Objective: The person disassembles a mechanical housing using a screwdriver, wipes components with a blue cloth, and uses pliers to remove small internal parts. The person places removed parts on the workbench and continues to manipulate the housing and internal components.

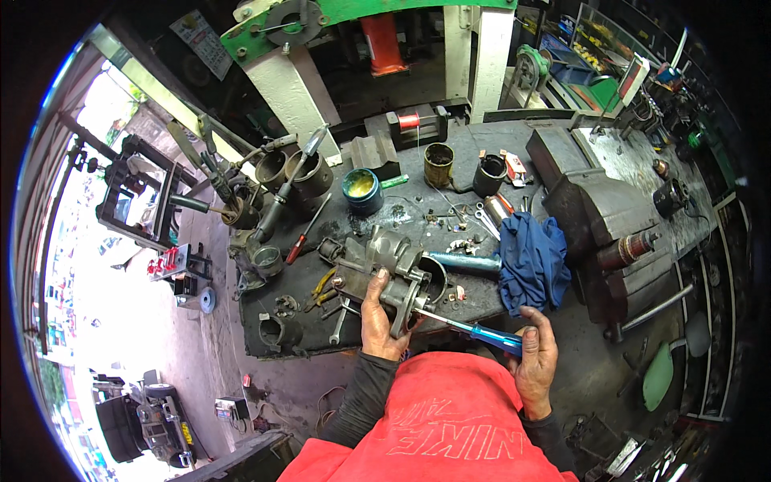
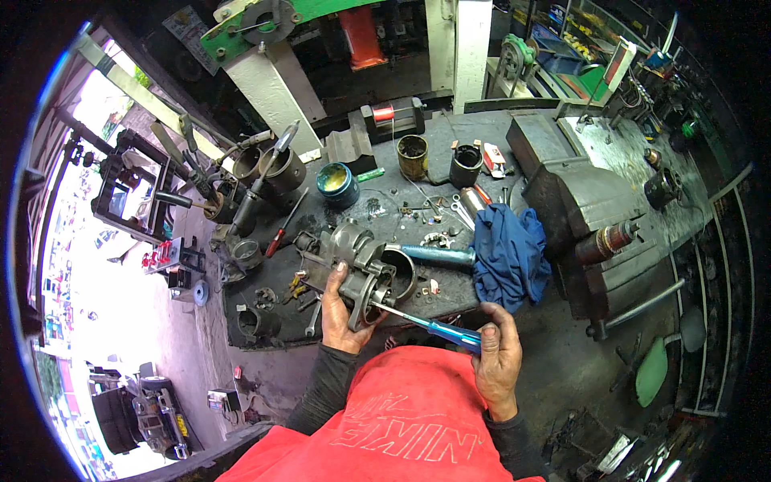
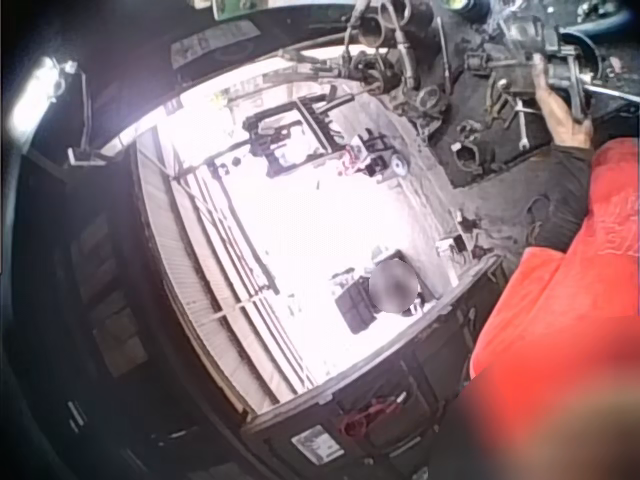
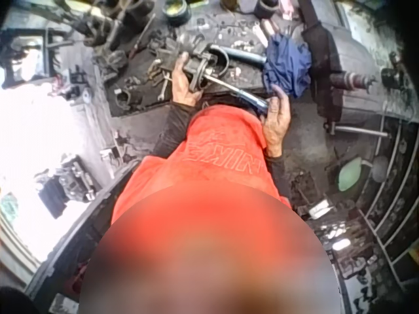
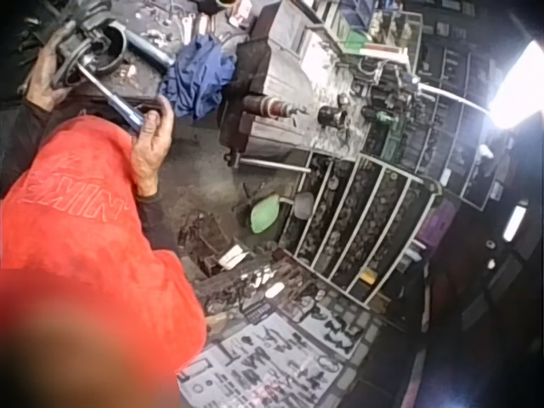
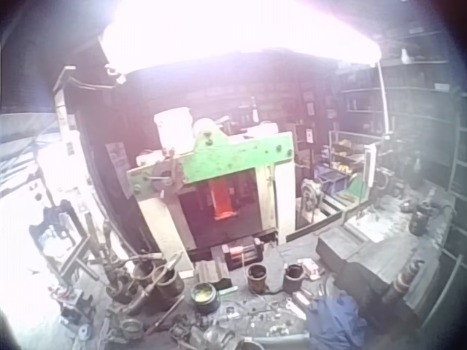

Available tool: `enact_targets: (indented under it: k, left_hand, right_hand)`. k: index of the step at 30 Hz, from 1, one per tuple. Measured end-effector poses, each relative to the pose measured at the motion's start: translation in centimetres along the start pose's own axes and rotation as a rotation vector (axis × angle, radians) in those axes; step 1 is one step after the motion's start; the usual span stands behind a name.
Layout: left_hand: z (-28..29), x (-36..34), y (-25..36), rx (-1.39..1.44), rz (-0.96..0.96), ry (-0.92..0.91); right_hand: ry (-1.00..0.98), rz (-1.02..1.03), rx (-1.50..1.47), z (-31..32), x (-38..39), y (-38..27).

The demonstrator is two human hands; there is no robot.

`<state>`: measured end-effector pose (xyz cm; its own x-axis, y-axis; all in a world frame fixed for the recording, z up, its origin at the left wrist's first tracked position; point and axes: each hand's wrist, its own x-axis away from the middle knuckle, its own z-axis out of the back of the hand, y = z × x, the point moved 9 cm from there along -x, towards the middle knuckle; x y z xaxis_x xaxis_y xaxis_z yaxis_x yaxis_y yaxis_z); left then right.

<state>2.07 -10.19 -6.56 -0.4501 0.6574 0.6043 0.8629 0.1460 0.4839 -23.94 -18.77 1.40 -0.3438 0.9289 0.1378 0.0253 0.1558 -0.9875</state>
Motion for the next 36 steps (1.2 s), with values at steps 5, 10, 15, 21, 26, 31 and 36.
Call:
enact_targets:
  k: [5,10,15,21,26,31,36]
  left_hand:
    - [0.2,-0.2,0.0,-0.028,-0.005,0.012]
    - [0.2,-0.4,-0.2,-0.013,-0.007,0.013]
    - [0.3,-0.5,-0.3,-0.02,-0.004,0.016]
    - [0.3,-0.4,-0.4,-0.017,0.01,0.017]
    - [0.3,-0.3,-0.5,-0.05,0.016,0.025]
    - [0.4,-0.3,-0.5,-0.064,0.015,0.017]
    - [0.2,-0.3,-0.5,-0.06,0.022,0.005]
  right_hand:
    - [-0.137,0.026,-0.041,-0.8,0.0,-0.1]
    - [-0.085,-0.018,-0.022,0.0,-0.1,0.4]
    - [-0.191,0.035,-0.076,-0.9,0.1,0.2]
    - [-0.134,0.124,-0.047,-0.2,0.0,0.0]
    - [-0.026,-0.212,0.002,0.8,-0.1,2.5]
    - [-0.163,0.047,-0.05,-0.1,0.0,-0.4]
    - [-0.044,-0.11,-0.033,0.3,0.0,1.6]
